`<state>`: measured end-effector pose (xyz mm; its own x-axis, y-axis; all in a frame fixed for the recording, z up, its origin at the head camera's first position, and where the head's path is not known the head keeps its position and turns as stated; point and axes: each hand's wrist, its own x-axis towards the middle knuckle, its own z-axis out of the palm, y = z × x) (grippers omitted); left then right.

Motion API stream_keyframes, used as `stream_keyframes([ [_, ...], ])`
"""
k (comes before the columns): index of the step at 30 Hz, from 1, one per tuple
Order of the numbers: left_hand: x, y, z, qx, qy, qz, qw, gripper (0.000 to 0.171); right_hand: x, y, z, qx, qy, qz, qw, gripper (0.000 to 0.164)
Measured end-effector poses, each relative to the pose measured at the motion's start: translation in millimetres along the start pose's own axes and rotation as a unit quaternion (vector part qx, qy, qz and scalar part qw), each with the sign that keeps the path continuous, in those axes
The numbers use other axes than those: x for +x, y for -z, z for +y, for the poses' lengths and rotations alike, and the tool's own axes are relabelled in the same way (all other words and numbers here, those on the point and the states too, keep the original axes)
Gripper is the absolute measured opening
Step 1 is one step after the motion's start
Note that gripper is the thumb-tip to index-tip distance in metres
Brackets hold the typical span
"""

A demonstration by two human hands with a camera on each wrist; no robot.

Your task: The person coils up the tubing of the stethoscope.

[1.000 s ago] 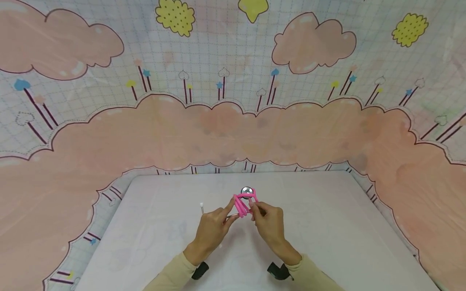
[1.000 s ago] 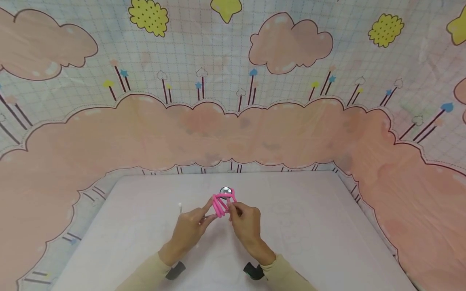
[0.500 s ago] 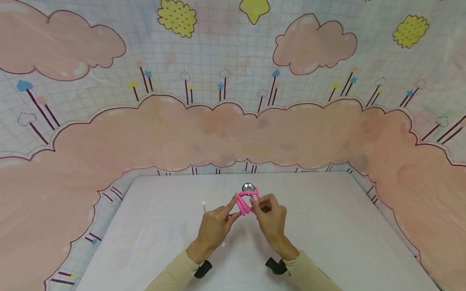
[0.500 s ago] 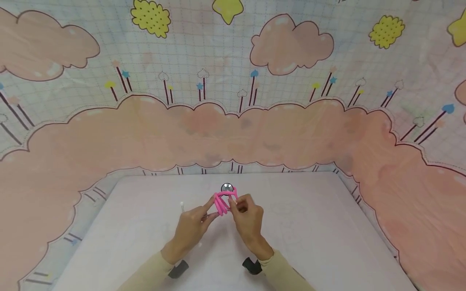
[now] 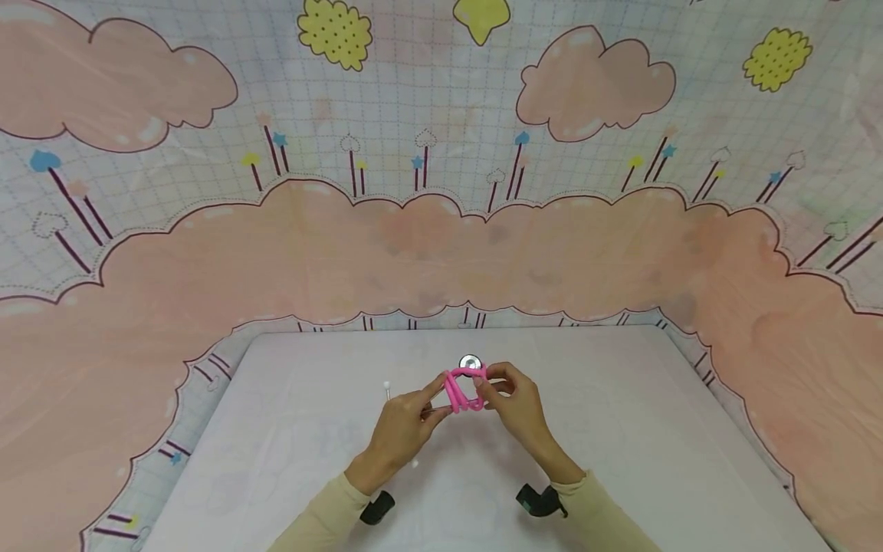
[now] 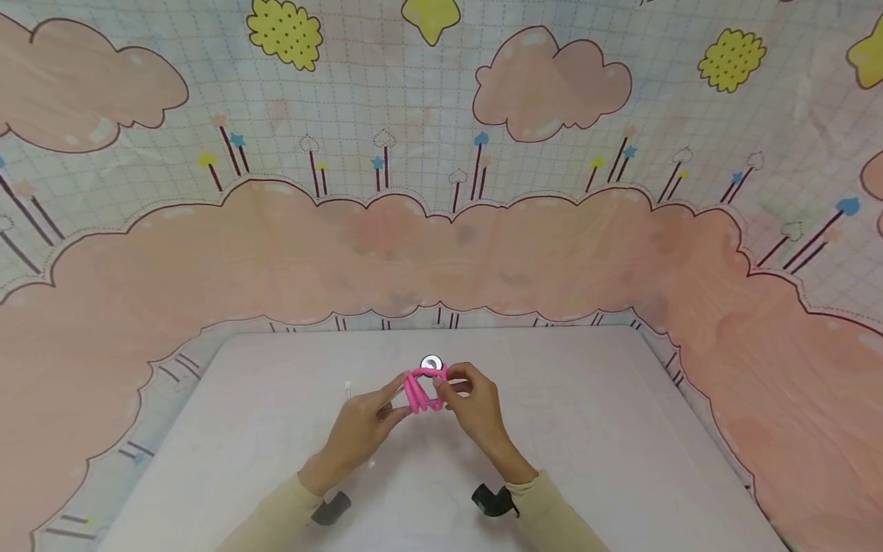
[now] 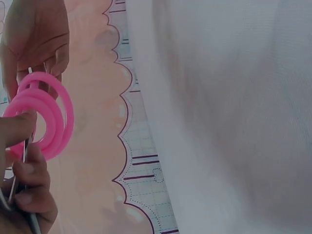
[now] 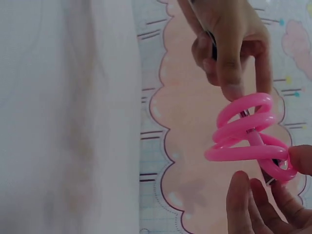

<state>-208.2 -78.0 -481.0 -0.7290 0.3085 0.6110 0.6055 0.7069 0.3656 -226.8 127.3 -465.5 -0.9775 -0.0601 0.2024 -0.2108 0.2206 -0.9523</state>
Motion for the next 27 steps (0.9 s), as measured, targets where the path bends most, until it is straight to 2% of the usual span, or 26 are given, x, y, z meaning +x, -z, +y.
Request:
stream_keyframes([
  [5, 1.4, -0.3, -3.0, -0.032, 0.035, -0.049, 0.9976, 0.059, -2, 5, -13, 0.048, -0.052, -0.039, 0.997, 0.027],
  [8, 1.4, -0.4, -5.3, -0.043, 0.05, -0.073, 0.9952, 0.06, -4, 8, -23, 0.044, -0.077, -0.052, 0.995, 0.033],
  [11, 0.8, -1.7, -9.2, -0.05, 0.049, -0.089, 0.9936, 0.061, -3, 11, -25, 0.042, -0.092, -0.061, 0.993, 0.036],
  [15, 1.7, -5.4, -16.7, -0.067, 0.042, -0.112, 0.9906, 0.06, 4, 12, -5, 0.051, -0.101, -0.06, 0.992, 0.036],
  [18, 4.1, -8.3, -22.0, -0.08, 0.051, -0.133, 0.9865, 0.059, 10, 11, 10, 0.062, -0.107, -0.055, 0.991, 0.038],
  [27, 14.6, -21.4, -41.3, -0.088, 0.08, -0.154, 0.9808, 0.053, 22, 8, 24, 0.104, -0.122, -0.048, 0.986, 0.038],
])
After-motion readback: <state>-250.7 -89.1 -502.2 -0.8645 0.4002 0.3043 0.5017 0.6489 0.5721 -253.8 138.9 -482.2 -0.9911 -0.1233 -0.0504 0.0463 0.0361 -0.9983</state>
